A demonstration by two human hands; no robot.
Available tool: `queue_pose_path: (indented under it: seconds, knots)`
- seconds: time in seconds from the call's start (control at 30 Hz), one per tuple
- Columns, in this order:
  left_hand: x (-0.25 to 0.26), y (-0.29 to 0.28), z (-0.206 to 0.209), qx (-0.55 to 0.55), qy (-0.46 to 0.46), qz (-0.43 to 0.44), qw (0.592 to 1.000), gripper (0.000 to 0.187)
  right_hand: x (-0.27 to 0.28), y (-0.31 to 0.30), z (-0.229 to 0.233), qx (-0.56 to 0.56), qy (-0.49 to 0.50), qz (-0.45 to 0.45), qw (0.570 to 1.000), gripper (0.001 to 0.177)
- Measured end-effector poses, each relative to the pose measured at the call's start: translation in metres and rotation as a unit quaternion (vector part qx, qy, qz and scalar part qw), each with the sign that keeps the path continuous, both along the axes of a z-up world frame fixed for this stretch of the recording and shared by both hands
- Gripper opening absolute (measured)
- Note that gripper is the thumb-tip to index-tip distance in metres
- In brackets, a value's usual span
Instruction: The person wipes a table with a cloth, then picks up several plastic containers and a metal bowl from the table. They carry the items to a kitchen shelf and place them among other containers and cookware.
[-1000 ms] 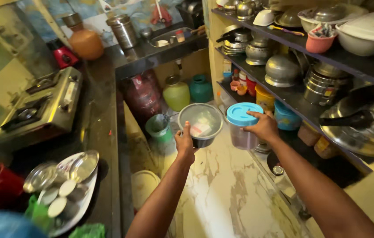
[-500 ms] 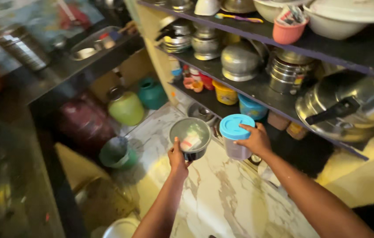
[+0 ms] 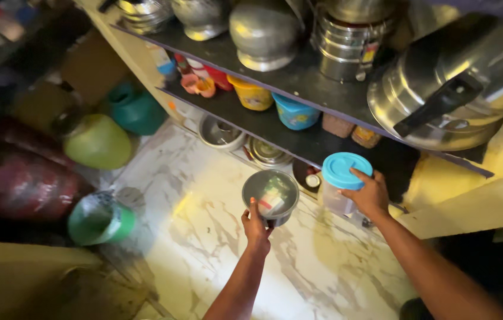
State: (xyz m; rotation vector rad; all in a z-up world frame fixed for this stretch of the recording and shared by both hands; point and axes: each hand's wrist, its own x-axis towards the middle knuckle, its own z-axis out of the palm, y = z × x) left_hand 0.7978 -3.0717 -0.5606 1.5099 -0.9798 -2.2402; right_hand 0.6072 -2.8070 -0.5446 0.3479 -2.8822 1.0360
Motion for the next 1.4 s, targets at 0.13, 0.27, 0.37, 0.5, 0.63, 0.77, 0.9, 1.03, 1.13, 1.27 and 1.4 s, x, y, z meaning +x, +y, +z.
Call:
queue_pose_path:
  seconds: [0.13,0.27,0.37,0.5,0.63,0.77,0.9,1.03,1.13,1.27,1.4]
  knots:
    - [-0.018,0.044,-0.055,0.023,-0.012,-0.005,1.0,0.089,-0.02,0.049,-0.07,-0.028,0.086,-0.021,0.996,0.079]
    - [-0.037,0.083,-0.098,0.041,-0.013,-0.004,0.999,0.09,-0.036,0.087,-0.115,-0.061,0.11,-0.057,0.99,0.081]
    - [-0.048,0.104,-0.119,0.041,-0.002,-0.029,0.999,0.09,-0.047,0.097,-0.135,-0.082,0.169,-0.064,0.98,0.082]
    - [-0.063,0.116,-0.134,0.038,0.011,-0.035,0.999,0.09,-0.064,0.087,-0.15,-0.111,0.165,-0.07,0.978,0.082]
    - [-0.075,0.115,-0.146,0.025,0.025,-0.04,0.999,0.091,-0.072,0.057,-0.157,-0.117,0.144,-0.073,0.98,0.083]
    - [-0.083,0.115,-0.157,0.008,0.033,-0.061,0.998,0.091,-0.087,0.023,-0.147,-0.11,0.193,0.002,0.975,0.093]
    - [-0.086,0.12,-0.164,-0.016,0.064,-0.069,0.995,0.085,-0.076,0.014,-0.134,-0.211,0.069,-0.03,0.975,0.094]
    - [-0.093,0.133,-0.168,-0.029,0.104,-0.078,0.991,0.078,-0.041,0.02,-0.139,-0.313,-0.132,-0.002,0.941,0.091]
    - [-0.099,0.15,-0.166,-0.046,0.153,-0.1,0.982,0.075,-0.024,0.035,-0.152,-0.328,-0.137,0.125,0.926,0.09]
    - [-0.107,0.17,-0.152,-0.162,0.184,-0.177,0.953,0.074,-0.02,0.059,-0.172,-0.35,-0.261,0.027,0.899,0.071]
    - [-0.119,0.188,-0.13,-0.262,0.182,-0.287,0.904,0.082,-0.018,0.097,-0.191,-0.512,-0.22,-0.02,0.83,0.061]
